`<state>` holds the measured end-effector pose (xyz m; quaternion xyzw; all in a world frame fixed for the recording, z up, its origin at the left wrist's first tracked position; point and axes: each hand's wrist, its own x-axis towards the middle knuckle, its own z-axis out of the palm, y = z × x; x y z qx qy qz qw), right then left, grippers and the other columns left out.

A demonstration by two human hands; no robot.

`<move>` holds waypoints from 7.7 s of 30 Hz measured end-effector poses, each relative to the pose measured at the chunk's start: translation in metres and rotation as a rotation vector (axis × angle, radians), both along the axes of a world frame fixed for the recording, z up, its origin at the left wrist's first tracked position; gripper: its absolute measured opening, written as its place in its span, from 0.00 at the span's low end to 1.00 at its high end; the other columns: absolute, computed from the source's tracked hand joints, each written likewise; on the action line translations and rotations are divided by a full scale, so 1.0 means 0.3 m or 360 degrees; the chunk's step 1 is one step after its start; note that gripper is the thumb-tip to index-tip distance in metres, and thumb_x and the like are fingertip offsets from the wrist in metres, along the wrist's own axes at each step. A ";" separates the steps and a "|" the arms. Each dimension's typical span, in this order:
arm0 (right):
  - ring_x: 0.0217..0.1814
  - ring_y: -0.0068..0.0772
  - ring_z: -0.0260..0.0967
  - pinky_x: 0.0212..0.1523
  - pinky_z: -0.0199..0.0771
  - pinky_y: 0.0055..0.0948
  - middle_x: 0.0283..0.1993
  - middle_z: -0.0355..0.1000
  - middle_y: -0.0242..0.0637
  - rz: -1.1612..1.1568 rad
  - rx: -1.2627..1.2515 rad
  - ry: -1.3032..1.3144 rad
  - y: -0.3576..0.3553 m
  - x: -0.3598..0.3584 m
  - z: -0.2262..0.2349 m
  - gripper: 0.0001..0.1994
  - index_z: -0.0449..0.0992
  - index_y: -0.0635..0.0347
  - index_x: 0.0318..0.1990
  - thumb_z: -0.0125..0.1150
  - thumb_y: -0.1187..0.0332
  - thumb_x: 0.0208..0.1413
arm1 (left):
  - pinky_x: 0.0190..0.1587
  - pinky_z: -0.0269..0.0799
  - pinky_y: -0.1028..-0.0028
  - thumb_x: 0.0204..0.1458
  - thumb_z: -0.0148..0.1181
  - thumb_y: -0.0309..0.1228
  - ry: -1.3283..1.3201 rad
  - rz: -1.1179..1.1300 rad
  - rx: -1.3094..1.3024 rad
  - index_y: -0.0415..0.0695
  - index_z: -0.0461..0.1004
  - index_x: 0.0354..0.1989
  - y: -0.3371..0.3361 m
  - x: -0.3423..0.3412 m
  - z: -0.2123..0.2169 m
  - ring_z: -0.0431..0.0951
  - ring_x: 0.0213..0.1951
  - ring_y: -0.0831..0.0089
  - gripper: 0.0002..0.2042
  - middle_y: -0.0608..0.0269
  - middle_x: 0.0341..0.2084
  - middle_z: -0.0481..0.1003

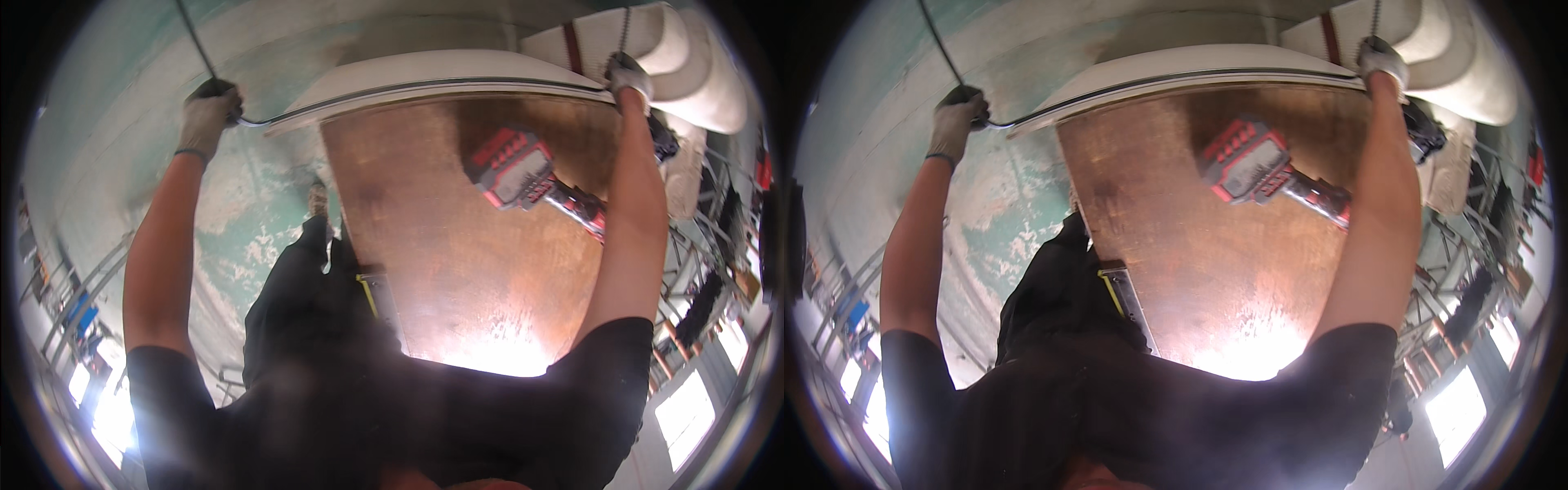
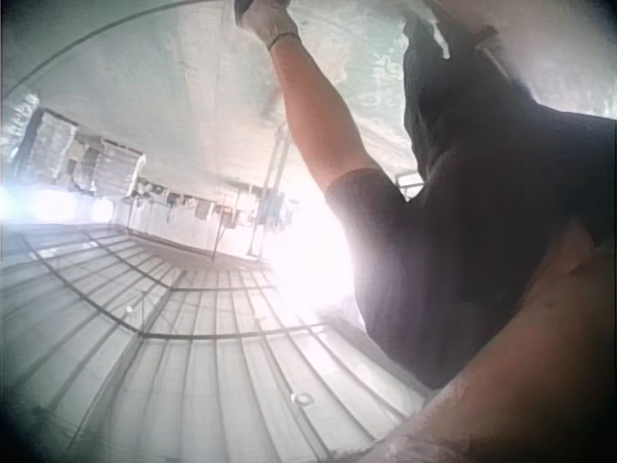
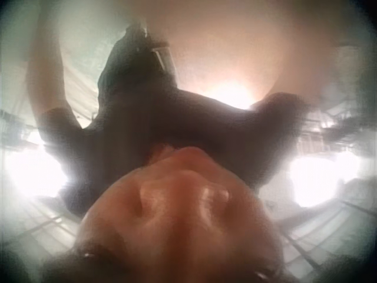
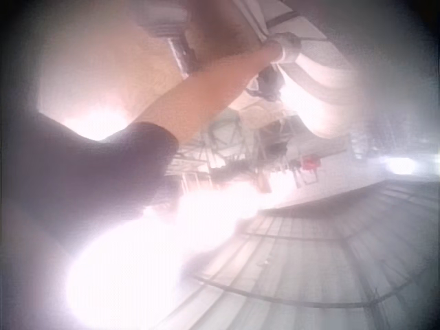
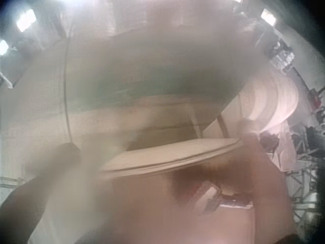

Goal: The person bends a metal rod into a U-shape using a wooden board as a guide, then operates a machine to bend multiple metal rods. The person repeatedly picks up rods, feeds them into the machine, and collects the bent pieces.

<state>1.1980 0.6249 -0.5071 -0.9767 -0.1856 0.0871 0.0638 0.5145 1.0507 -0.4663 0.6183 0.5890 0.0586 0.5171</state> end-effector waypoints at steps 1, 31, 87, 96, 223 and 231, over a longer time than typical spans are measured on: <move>0.53 0.36 0.85 0.55 0.81 0.38 0.46 0.88 0.33 -0.0023 0.0094 0.0028 -0.005 -0.005 -0.010 0.21 0.86 0.43 0.59 0.63 0.45 0.65 | 0.39 0.83 0.68 0.64 0.65 0.31 0.0011 -0.0020 0.0023 0.40 0.80 0.48 -0.042 0.030 0.020 0.85 0.36 0.70 0.10 0.60 0.35 0.83; 0.67 0.50 0.78 0.68 0.76 0.42 0.63 0.81 0.37 -0.0138 -0.0041 -0.0257 0.035 -0.075 0.009 0.24 0.83 0.27 0.63 0.58 0.39 0.63 | 0.39 0.79 0.71 0.67 0.64 0.33 0.0050 -0.0037 0.0061 0.43 0.80 0.49 -0.048 0.043 -0.044 0.83 0.35 0.73 0.09 0.64 0.35 0.82; 0.69 0.39 0.77 0.68 0.75 0.37 0.64 0.81 0.25 -0.0250 -0.0065 -0.0369 -0.027 0.056 -0.080 0.23 0.83 0.32 0.63 0.62 0.41 0.65 | 0.38 0.82 0.69 0.65 0.65 0.30 0.0019 -0.0108 0.0145 0.38 0.80 0.46 -0.107 0.097 0.001 0.83 0.33 0.72 0.08 0.62 0.34 0.83; 0.71 0.43 0.75 0.70 0.73 0.38 0.67 0.80 0.25 -0.0347 -0.0081 -0.0356 -0.018 0.091 -0.092 0.25 0.81 0.32 0.66 0.61 0.40 0.65 | 0.40 0.83 0.69 0.65 0.65 0.31 -0.0056 -0.0101 0.0159 0.37 0.80 0.45 -0.129 0.097 0.014 0.84 0.34 0.72 0.09 0.61 0.34 0.82; 0.39 0.25 0.82 0.40 0.80 0.26 0.43 0.86 0.38 -0.0347 0.1010 0.0464 -0.062 0.018 -0.021 0.23 0.81 0.65 0.64 0.73 0.64 0.64 | 0.46 0.79 0.68 0.66 0.59 0.28 -0.0262 -0.0175 -0.0024 0.38 0.77 0.50 -0.102 0.055 0.004 0.82 0.38 0.70 0.08 0.62 0.36 0.80; 0.36 0.21 0.79 0.38 0.77 0.27 0.40 0.86 0.32 -0.0481 0.1210 0.0308 -0.097 -0.003 -0.013 0.20 0.85 0.58 0.59 0.70 0.57 0.67 | 0.42 0.78 0.69 0.62 0.62 0.25 -0.0439 -0.0120 0.0001 0.38 0.79 0.43 -0.097 0.055 0.021 0.81 0.34 0.71 0.05 0.64 0.32 0.79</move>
